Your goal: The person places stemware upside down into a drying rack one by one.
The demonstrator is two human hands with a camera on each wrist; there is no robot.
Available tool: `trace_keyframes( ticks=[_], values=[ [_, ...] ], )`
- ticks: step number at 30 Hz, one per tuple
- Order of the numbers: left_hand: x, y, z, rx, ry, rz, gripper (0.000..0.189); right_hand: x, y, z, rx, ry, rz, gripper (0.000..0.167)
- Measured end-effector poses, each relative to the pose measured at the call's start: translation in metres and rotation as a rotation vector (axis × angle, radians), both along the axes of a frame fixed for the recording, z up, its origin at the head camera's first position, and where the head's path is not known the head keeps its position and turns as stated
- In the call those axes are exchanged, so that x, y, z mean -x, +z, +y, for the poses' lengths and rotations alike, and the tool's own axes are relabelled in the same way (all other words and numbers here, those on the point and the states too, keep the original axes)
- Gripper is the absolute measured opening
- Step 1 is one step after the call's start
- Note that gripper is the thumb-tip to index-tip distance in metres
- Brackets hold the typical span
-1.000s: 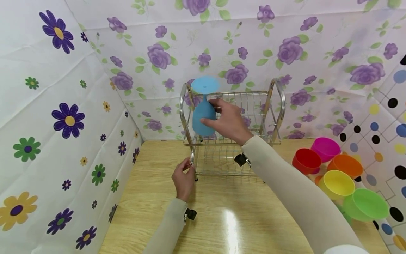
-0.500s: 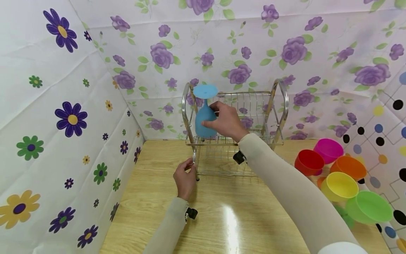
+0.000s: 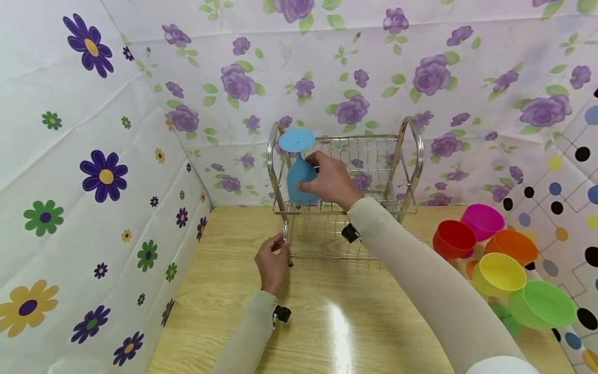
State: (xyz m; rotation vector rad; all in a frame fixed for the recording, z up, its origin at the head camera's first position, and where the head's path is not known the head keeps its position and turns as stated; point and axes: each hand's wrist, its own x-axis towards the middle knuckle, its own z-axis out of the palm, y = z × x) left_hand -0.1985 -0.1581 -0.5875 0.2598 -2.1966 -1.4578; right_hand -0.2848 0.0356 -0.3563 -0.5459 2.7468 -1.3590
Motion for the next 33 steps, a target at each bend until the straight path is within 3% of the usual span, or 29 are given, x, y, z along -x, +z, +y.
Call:
trace_keyframes(
  ticks=[15, 26, 33],
  values=[
    [0.001, -0.002, 0.001, -0.012, -0.009, -0.024, 0.027, -0.015, 0.006, 0.025, 0.062, -0.063, -0.03, 0.073],
    [0.001, -0.003, 0.0, 0.001, -0.007, -0.019, 0.025, -0.053, 0.012, 0.055, 0.286, -0.085, 0.147, 0.063],
    [0.002, -0.004, 0.001, 0.005, -0.003, -0.017, 0.025, -0.076, 0.018, 0.08, 0.332, -0.112, 0.198, 0.059]
  ],
)
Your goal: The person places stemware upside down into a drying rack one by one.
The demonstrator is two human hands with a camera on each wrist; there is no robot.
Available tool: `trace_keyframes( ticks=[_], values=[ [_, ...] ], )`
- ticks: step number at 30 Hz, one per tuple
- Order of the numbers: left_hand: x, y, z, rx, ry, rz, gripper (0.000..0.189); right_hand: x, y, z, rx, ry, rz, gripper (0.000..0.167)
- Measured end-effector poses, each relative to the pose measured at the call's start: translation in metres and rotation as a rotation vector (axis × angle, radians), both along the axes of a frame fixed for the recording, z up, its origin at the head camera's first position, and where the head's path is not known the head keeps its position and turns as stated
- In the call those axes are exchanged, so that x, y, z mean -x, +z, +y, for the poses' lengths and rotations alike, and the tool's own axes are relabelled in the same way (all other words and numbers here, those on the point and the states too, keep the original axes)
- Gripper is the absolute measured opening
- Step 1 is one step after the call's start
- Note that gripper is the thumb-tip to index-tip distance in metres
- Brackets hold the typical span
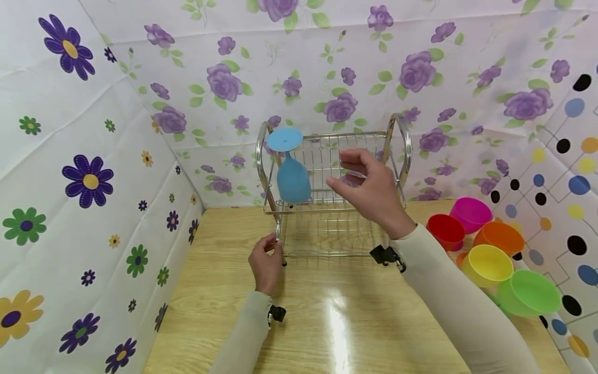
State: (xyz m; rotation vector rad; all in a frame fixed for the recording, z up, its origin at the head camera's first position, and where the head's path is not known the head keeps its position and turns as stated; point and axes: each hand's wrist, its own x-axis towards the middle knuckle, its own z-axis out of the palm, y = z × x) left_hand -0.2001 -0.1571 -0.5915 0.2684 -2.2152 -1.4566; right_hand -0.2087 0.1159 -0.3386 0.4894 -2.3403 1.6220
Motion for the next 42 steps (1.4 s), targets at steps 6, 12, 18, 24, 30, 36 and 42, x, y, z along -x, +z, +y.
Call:
trace_keyframes(
  ticks=[6, 12, 18, 24, 30, 36, 42],
  values=[
    [0.0, -0.001, -0.001, -0.004, 0.0, 0.017, 0.026, -0.02, -0.002, 0.023, 0.034, -0.043, 0.023, 0.054],
    [-0.001, -0.003, -0.001, -0.001, 0.017, 0.043, 0.026, -0.042, -0.008, 0.049, 0.147, -0.101, 0.024, 0.051],
    [-0.002, -0.003, 0.002, -0.017, 0.018, 0.029, 0.026, -0.063, -0.025, 0.074, 0.17, -0.176, 0.004, 0.049],
    [-0.005, -0.004, 0.006, -0.024, 0.01, 0.021, 0.025, -0.094, -0.048, 0.105, 0.149, -0.342, -0.028, 0.052],
    [-0.006, -0.004, 0.006, 0.001, 0.023, 0.051, 0.026, -0.123, -0.068, 0.136, 0.233, -0.519, -0.053, 0.055],
    [-0.005, -0.004, 0.005, -0.002, 0.027, 0.045, 0.026, -0.143, -0.096, 0.165, 0.319, -0.709, -0.15, 0.055],
    [-0.005, -0.004, 0.004, -0.021, 0.001, 0.031, 0.026, -0.157, -0.118, 0.186, 0.262, -0.89, -0.257, 0.053]
  ],
)
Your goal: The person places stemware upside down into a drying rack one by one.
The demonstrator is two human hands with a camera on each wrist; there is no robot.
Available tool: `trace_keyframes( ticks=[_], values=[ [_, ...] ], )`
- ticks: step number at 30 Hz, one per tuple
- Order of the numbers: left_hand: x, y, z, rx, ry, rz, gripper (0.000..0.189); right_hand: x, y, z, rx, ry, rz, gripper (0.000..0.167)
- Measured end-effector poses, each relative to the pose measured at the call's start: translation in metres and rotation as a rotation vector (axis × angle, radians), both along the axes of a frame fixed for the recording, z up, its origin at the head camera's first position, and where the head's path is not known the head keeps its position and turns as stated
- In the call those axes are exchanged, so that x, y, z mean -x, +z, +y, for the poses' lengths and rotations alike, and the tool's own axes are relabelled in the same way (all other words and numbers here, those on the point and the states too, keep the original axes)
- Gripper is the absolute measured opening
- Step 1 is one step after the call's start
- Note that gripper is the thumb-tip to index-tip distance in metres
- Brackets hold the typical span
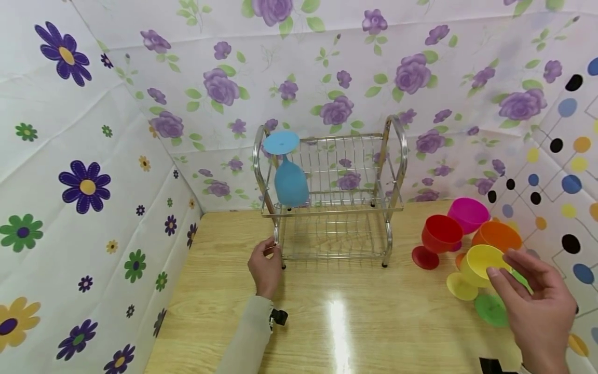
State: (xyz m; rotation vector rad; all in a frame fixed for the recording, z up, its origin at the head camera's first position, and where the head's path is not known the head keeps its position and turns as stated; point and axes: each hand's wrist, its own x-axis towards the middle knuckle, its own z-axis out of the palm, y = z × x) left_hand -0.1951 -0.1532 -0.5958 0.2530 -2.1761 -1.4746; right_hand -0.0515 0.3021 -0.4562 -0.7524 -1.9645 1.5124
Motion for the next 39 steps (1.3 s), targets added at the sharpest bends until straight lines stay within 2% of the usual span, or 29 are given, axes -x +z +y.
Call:
trace_keyframes(
  ticks=[3, 9, 15, 22, 26, 33, 37, 39],
  values=[
    [0.0, -0.001, 0.0, -0.002, 0.004, -0.009, 0.025, -0.005, -0.007, 0.01, 0.043, -0.056, -0.032, 0.053],
    [0.001, -0.001, 0.002, -0.01, 0.01, -0.006, 0.025, -0.015, -0.019, 0.031, 0.032, -0.116, -0.074, 0.054],
    [0.002, -0.001, 0.002, -0.013, 0.007, -0.021, 0.024, -0.018, -0.036, 0.051, -0.022, -0.158, -0.059, 0.056],
    [0.001, -0.001, 0.002, -0.015, 0.008, -0.015, 0.023, -0.024, -0.061, 0.069, -0.066, -0.252, -0.043, 0.058],
    [-0.001, -0.001, 0.002, -0.013, 0.018, -0.012, 0.023, -0.029, -0.071, 0.08, -0.043, -0.305, -0.058, 0.061],
    [-0.002, 0.0, 0.004, -0.006, 0.02, 0.009, 0.025, -0.037, -0.082, 0.09, 0.017, -0.291, -0.119, 0.067],
    [-0.001, 0.001, 0.004, -0.014, 0.011, 0.022, 0.026, -0.035, -0.091, 0.093, 0.077, -0.288, -0.117, 0.067],
    [-0.001, 0.001, 0.004, -0.015, 0.011, 0.02, 0.025, -0.033, -0.097, 0.094, 0.07, -0.294, -0.151, 0.068]
  ],
)
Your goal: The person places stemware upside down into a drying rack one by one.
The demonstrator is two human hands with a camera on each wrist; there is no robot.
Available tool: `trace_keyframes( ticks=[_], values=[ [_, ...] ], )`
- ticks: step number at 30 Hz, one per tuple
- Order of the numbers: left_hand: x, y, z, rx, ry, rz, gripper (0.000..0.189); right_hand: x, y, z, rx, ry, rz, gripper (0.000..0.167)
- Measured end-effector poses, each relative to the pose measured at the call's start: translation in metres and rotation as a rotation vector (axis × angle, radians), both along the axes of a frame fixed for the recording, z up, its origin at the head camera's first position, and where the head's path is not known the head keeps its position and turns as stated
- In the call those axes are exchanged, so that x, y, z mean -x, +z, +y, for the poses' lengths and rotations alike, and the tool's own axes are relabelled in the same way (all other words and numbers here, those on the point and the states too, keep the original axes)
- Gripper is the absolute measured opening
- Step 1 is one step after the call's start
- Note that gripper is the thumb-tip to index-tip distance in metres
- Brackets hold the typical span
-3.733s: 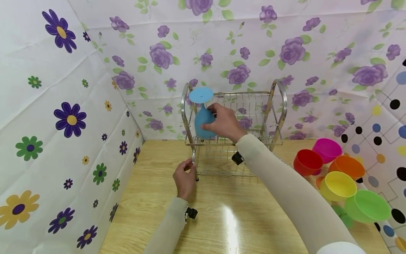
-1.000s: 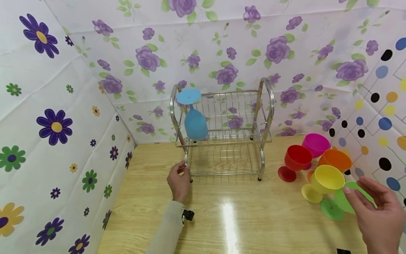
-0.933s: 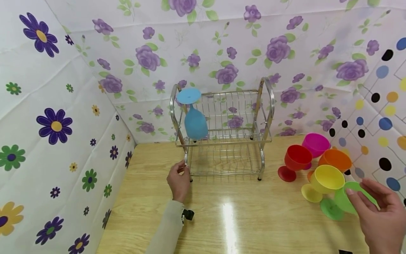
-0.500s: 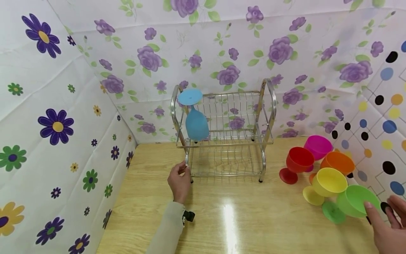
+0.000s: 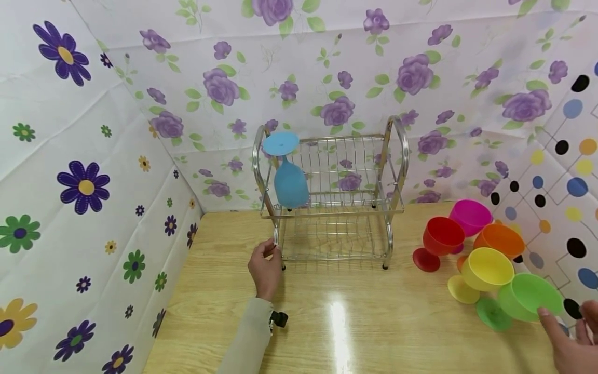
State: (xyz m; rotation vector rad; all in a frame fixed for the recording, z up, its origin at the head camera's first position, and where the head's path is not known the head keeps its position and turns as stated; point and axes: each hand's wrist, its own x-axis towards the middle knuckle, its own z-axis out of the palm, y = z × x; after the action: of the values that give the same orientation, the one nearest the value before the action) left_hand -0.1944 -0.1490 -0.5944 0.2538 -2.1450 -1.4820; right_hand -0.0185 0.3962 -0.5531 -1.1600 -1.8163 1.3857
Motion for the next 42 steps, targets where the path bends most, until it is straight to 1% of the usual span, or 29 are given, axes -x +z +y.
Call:
trace_keyframes(
  ticks=[6, 11, 14, 19, 20, 23, 25, 27, 30, 36, 38, 42],
  values=[
    [-0.001, -0.003, 0.0, 0.006, 0.007, -0.018, 0.024, 0.005, -0.014, -0.003, -0.03, -0.009, -0.094, 0.077],
    [-0.004, -0.003, 0.001, -0.01, 0.0, -0.03, 0.026, 0.006, -0.021, -0.006, -0.007, 0.031, -0.116, 0.084],
    [-0.005, -0.004, 0.001, -0.016, 0.003, -0.041, 0.026, 0.008, -0.027, -0.007, 0.029, 0.048, -0.064, 0.088],
    [-0.007, -0.007, 0.002, -0.013, 0.016, -0.05, 0.027, 0.008, -0.037, -0.01, 0.049, 0.04, -0.034, 0.097],
    [-0.008, -0.007, 0.002, -0.011, 0.018, -0.048, 0.027, 0.008, -0.039, -0.011, 0.054, 0.029, -0.021, 0.097],
    [-0.008, -0.008, 0.003, -0.006, 0.015, -0.039, 0.027, 0.01, -0.042, -0.011, 0.025, 0.017, 0.021, 0.093],
    [-0.007, -0.009, 0.002, -0.01, 0.008, -0.038, 0.027, 0.01, -0.042, -0.012, 0.007, 0.016, 0.038, 0.09],
    [-0.006, -0.009, 0.001, -0.018, -0.003, -0.045, 0.026, 0.011, -0.042, -0.013, -0.015, 0.022, 0.027, 0.087],
    [-0.006, -0.009, -0.002, -0.024, -0.024, -0.069, 0.025, 0.009, -0.041, -0.013, -0.007, 0.017, 0.024, 0.087],
    [-0.003, -0.009, -0.009, 0.008, -0.048, -0.064, 0.027, 0.007, -0.036, -0.009, -0.017, 0.023, 0.046, 0.086],
    [-0.002, -0.007, -0.01, 0.017, -0.054, -0.063, 0.027, 0.006, -0.033, -0.009, -0.024, 0.022, 0.042, 0.084],
    [0.0, -0.003, -0.013, 0.012, -0.064, -0.072, 0.028, 0.002, -0.022, -0.013, -0.084, 0.015, -0.003, 0.081]
  ],
)
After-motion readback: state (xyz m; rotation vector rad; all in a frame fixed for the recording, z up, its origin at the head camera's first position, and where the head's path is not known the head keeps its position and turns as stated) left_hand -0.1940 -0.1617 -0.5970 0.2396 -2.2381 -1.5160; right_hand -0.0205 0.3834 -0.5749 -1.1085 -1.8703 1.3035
